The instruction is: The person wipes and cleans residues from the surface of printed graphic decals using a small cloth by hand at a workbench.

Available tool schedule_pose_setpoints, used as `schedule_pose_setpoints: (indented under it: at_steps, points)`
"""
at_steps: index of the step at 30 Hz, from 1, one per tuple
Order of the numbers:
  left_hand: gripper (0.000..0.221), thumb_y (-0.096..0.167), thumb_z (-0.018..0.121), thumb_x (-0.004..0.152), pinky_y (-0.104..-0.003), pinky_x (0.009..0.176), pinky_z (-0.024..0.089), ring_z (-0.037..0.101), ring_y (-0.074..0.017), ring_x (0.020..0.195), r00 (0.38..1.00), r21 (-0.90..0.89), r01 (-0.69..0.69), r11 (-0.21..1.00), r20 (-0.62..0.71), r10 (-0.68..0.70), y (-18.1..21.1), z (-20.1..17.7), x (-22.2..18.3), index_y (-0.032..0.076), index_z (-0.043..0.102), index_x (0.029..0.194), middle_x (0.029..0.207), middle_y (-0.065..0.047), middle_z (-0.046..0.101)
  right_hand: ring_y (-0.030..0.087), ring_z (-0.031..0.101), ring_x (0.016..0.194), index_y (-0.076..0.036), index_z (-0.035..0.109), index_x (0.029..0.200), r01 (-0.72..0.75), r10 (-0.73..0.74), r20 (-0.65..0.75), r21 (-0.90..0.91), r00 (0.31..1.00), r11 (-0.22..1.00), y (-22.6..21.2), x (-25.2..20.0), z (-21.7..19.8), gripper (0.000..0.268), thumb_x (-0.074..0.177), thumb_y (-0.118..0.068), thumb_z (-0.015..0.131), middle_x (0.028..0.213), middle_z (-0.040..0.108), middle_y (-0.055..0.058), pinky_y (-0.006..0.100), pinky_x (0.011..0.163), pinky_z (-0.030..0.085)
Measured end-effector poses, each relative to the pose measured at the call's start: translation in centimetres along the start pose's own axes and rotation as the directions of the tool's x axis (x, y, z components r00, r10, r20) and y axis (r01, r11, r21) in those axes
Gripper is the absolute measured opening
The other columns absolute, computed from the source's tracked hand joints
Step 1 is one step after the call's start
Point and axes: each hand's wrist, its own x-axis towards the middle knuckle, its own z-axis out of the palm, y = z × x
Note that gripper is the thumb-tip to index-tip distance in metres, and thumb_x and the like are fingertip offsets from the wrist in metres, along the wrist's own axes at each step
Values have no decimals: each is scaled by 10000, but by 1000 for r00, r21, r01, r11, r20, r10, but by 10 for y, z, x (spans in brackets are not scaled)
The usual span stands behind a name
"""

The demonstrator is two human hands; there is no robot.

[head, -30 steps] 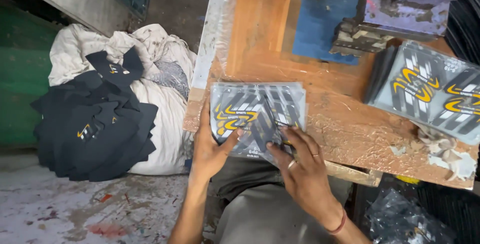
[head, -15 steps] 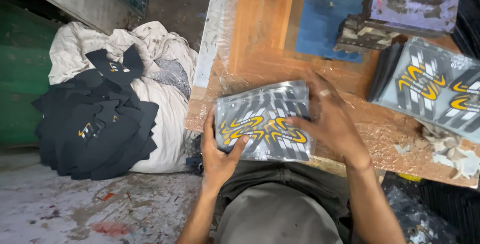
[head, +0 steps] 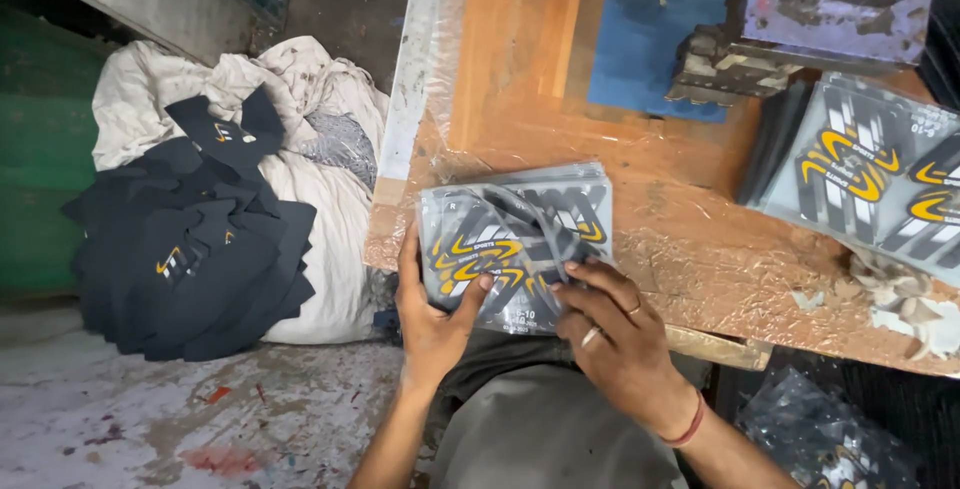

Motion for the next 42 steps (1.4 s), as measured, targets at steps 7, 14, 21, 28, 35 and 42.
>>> schedule_pose_setpoints:
  at_steps: [7,14,21,28,35,42]
  points:
    - [937,-23,812,810,-346,1097,478,548,-221,1311,996,16,-90,996,-22,91,-7,1,-2,-26,275,1578,1493,-195,498,275,627,1189,-89,649,926,150,-146,-41,108,988,983,-10,-17,1,137,851,-62,761,1162,694,69,468,1043,518]
    - [938,-44,785,817,-357,1159,426,498,-234,1382,992,39,-126,991,-22,127,-9,1,-3,-28,268,1600,1540,-190,462,221,663,1114,-87,720,1125,129,-126,-27,202,992,971,-14,-15,4,299,840,-43,799,1118,697,24,485,1067,490]
    - [942,18,820,818,-348,1080,487,559,-226,1288,998,-37,-16,999,-57,14,-9,3,-4,-16,263,1578,1482,-189,493,224,695,1023,-65,758,1101,-8,27,-99,188,995,982,-7,-4,-9,284,835,31,770,1035,676,48,382,989,555]
    - [932,-36,783,846,-352,1154,422,489,-240,1385,991,-1,-122,993,-52,121,-11,5,-5,-21,241,1604,1545,-199,444,230,681,1030,-125,759,1153,59,-56,-22,185,998,981,-4,-7,-11,325,838,-75,820,1046,662,34,365,898,568]
    - [884,-9,791,845,-345,1098,480,549,-221,1311,994,-77,-85,993,-69,80,-10,7,-5,-20,276,1563,1488,-193,487,229,736,1002,-33,659,1160,-486,485,101,361,869,796,34,26,-9,376,839,-143,821,1114,737,124,359,826,584]
    - [874,-19,789,843,-344,1092,478,547,-218,1305,994,-46,-89,995,-75,85,-8,7,-4,-21,291,1562,1482,-190,488,209,722,746,-38,576,1365,-716,716,115,267,689,645,35,33,-5,572,869,-173,828,1009,772,105,341,696,576]
